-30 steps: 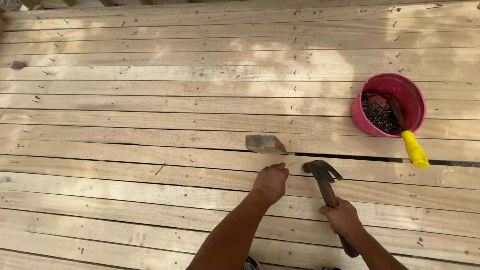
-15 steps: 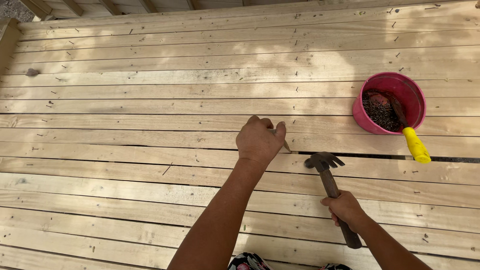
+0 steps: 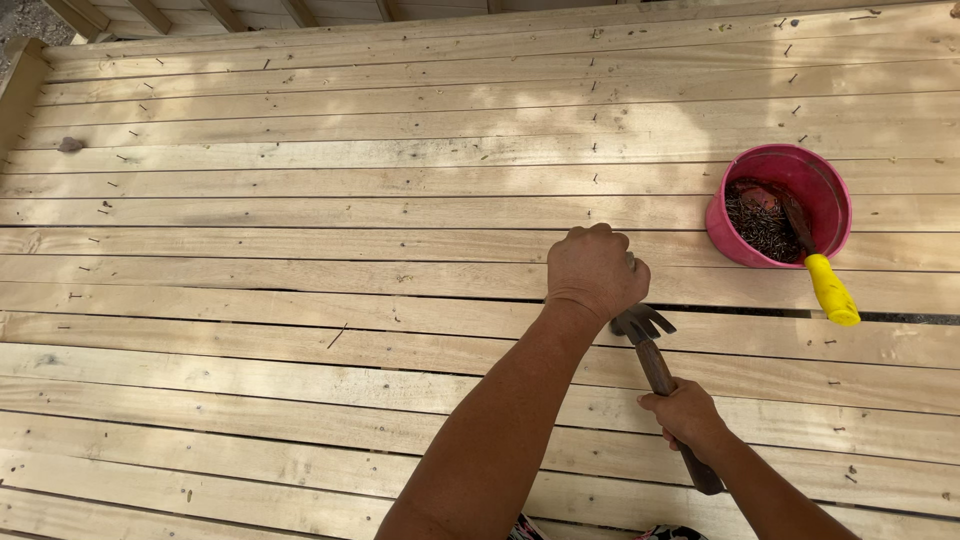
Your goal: The person repeatedly hammers nails into a wooden plank using a hammer and a small wooden block. They pick up nails from a pink bucket and drive them into the wood, moving along the plank as they work.
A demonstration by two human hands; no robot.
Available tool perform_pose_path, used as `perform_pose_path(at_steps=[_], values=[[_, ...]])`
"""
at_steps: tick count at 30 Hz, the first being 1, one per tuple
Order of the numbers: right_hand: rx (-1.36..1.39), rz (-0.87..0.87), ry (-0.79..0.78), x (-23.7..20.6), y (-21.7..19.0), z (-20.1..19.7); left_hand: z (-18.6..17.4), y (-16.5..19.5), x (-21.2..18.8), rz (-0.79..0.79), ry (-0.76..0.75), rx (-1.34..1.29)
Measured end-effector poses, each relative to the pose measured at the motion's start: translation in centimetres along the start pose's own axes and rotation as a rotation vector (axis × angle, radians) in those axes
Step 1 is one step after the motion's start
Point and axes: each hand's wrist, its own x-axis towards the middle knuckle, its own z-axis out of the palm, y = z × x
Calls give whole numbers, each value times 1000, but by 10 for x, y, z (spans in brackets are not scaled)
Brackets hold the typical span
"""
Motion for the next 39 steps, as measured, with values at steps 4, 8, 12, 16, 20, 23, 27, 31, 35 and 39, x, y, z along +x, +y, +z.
perform_pose_path(at_steps=[4,8,12,16,20,23,27,31,35,39], values=[[-36,4,22,-4,-1,2,9,-7,-1,118,122,-11],[-50,-35,53,3,9,0,16,-11,-2,165,178,-4],[36,-237,118,13,26,0,17,-11,-3,181,228,-39],[-123,-278,138,24,23,10,18,-12,-10,189,219,-57],[-45,-45,56,24,8,14,19,-14,-14,191,258,-74],[64,-171,118,25,17,12,19,-14,-14,205,298,-67],[-39,-342,187,21,18,12,17,-12,-12,192,269,-39],[-91,-49,62,21,4,13,14,-8,-10,137,161,-53],[142,-219,138,20,1,13,11,-6,-6,113,157,-56],[-201,-97,76,26,8,11,3,-3,-8,137,194,-48]])
